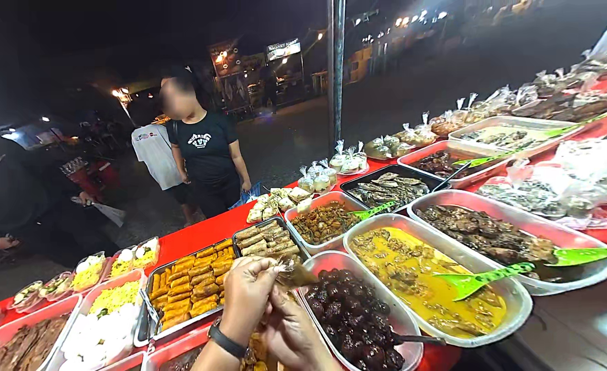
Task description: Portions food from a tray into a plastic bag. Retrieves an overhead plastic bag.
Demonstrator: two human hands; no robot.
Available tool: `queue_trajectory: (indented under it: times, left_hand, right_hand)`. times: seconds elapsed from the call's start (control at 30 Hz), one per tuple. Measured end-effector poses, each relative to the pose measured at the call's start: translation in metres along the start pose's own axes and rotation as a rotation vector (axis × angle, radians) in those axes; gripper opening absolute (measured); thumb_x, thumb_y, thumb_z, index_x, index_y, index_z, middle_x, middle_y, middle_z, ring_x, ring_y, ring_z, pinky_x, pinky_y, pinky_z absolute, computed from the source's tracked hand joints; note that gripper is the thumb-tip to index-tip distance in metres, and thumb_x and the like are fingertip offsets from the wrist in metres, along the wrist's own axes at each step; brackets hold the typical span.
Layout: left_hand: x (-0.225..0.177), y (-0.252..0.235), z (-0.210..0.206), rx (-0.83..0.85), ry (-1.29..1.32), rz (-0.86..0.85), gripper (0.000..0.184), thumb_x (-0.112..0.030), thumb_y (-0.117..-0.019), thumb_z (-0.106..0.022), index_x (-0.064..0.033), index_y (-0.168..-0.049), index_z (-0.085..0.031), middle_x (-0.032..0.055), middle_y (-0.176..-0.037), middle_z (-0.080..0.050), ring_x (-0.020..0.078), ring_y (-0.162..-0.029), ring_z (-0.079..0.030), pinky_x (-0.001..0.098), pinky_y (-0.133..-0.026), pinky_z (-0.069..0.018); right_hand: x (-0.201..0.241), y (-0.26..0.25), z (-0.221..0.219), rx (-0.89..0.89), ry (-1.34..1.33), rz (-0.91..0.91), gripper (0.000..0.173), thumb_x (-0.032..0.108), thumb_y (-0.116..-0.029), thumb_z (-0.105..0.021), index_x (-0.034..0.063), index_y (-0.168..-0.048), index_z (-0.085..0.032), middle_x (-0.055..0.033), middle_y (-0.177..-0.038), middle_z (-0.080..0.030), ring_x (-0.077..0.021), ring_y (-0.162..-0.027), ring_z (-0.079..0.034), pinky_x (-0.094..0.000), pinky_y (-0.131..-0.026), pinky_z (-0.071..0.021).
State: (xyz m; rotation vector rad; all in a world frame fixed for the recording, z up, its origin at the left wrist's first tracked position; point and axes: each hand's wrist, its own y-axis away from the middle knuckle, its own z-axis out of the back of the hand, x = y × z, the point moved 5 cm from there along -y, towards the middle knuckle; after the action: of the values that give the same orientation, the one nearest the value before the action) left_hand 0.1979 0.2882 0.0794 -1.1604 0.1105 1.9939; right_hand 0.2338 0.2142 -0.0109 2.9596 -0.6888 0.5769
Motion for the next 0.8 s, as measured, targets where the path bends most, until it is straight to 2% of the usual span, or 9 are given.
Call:
queue_trajectory:
  times: [0.07,0.13,0.2,0.3,0.4,0.57,0.63,0.7,0.8]
  left_hand:
    - [0.023,0.009,0.013,0.019,-0.122,-0.017,0.017,-0.031,-0.0886,-0.068,-0.0229,-0.09,-0.083,-0.0072,-0.101,-0.075,0.0146,-0.118,-0.061,0.0524,-0.108,-0.0358]
    - [0.042,0.024,0.026,0.029,-0.066,-0.077,0.015,-0.03,-0.0877,-0.07,-0.0223,-0.087,-0.082,-0.0086,-0.099,-0.075,0.0139,-0.12,-0.06,0.0454,-0.109,-0.0404]
    - [0.051,0.04,0.036,0.031,0.136,-0.199,0.011,-0.024,-0.0885,-0.072,-0.0184,-0.085,-0.082,-0.0075,-0.097,-0.076,0.014,-0.122,-0.06,0.0366,-0.11,-0.0424]
    - [0.058,0.065,0.035,0.047,0.474,-0.319,0.008,-0.02,-0.0902,-0.076,-0.0136,-0.089,-0.08,-0.0017,-0.101,-0.077,0.0179,-0.127,-0.059,0.0353,-0.113,-0.0425]
    - [0.053,0.076,0.036,0.021,0.54,-0.362,0.01,-0.02,-0.0886,-0.077,-0.011,-0.088,-0.074,0.0015,-0.107,-0.074,0.0164,-0.127,-0.059,0.0361,-0.112,-0.0455]
    - [0.047,0.082,0.05,0.14,0.523,-0.344,0.006,-0.005,-0.0865,-0.068,-0.0004,-0.089,-0.072,0.0101,-0.112,-0.073,0.015,-0.119,-0.063,0.034,-0.106,-0.0495]
    - [0.049,0.085,0.055,0.202,0.571,-0.359,0.008,-0.005,-0.0869,-0.067,0.0014,-0.09,-0.071,0.0099,-0.109,-0.073,0.0136,-0.118,-0.063,0.0326,-0.106,-0.0487]
    - [0.05,0.088,0.058,0.238,0.606,-0.393,0.01,-0.007,-0.0876,-0.067,0.0024,-0.089,-0.07,0.0091,-0.106,-0.072,0.0122,-0.116,-0.063,0.0312,-0.105,-0.0478]
    - [0.052,0.094,0.061,0.14,0.636,-0.389,0.009,-0.009,-0.0862,-0.068,0.0007,-0.087,-0.069,0.0086,-0.104,-0.072,0.0132,-0.116,-0.062,0.0327,-0.106,-0.0466]
  right_hand:
    - [0.023,0.001,0.008,-0.067,0.615,0.127,0.024,0.009,-0.1053,-0.051,0.0007,-0.097,-0.071,-0.0006,-0.08,-0.069,-0.0053,-0.07,-0.063,-0.0224,-0.07,-0.0549]
    - [0.038,0.0,0.006,-0.028,1.071,0.221,0.021,0.018,-0.0995,-0.062,0.0065,-0.091,-0.077,0.0027,-0.087,-0.071,-0.0035,-0.083,-0.065,-0.0246,-0.081,-0.0546]
    - [0.039,0.002,-0.006,0.024,1.154,0.197,0.022,0.022,-0.0964,-0.063,0.0088,-0.083,-0.075,0.0003,-0.097,-0.064,-0.0077,-0.098,-0.059,-0.0282,-0.09,-0.0488]
    - [0.032,0.016,-0.034,0.045,1.094,0.102,0.023,0.015,-0.0983,-0.058,0.007,-0.08,-0.068,-0.0049,-0.115,-0.061,-0.0085,-0.105,-0.06,-0.025,-0.092,-0.0526]
    - [0.032,0.027,-0.052,0.092,1.324,0.229,0.027,0.022,-0.0963,-0.06,0.0101,-0.075,-0.07,-0.0045,-0.125,-0.062,-0.0102,-0.12,-0.055,-0.0303,-0.102,-0.0462]
    - [0.034,0.033,-0.069,0.214,1.461,0.252,0.015,0.016,-0.089,-0.066,0.0106,-0.096,-0.078,-0.0091,-0.143,-0.057,-0.0136,-0.132,-0.053,-0.0314,-0.105,-0.0507]
    - [0.035,0.034,-0.079,0.279,1.562,0.269,0.012,0.017,-0.0867,-0.07,0.0111,-0.092,-0.079,-0.0091,-0.14,-0.06,-0.0161,-0.136,-0.051,-0.0353,-0.11,-0.0464]
    - [0.033,0.038,-0.09,0.352,1.682,0.369,0.009,0.015,-0.083,-0.07,0.0083,-0.082,-0.076,-0.0123,-0.13,-0.066,-0.0277,-0.141,-0.046,-0.0467,-0.119,-0.0343]
    - [0.021,0.046,-0.105,0.447,1.861,0.549,0.013,0.012,-0.0816,-0.066,0.0069,-0.07,-0.067,-0.0141,-0.117,-0.071,-0.0403,-0.14,-0.046,-0.0578,-0.122,-0.0263]
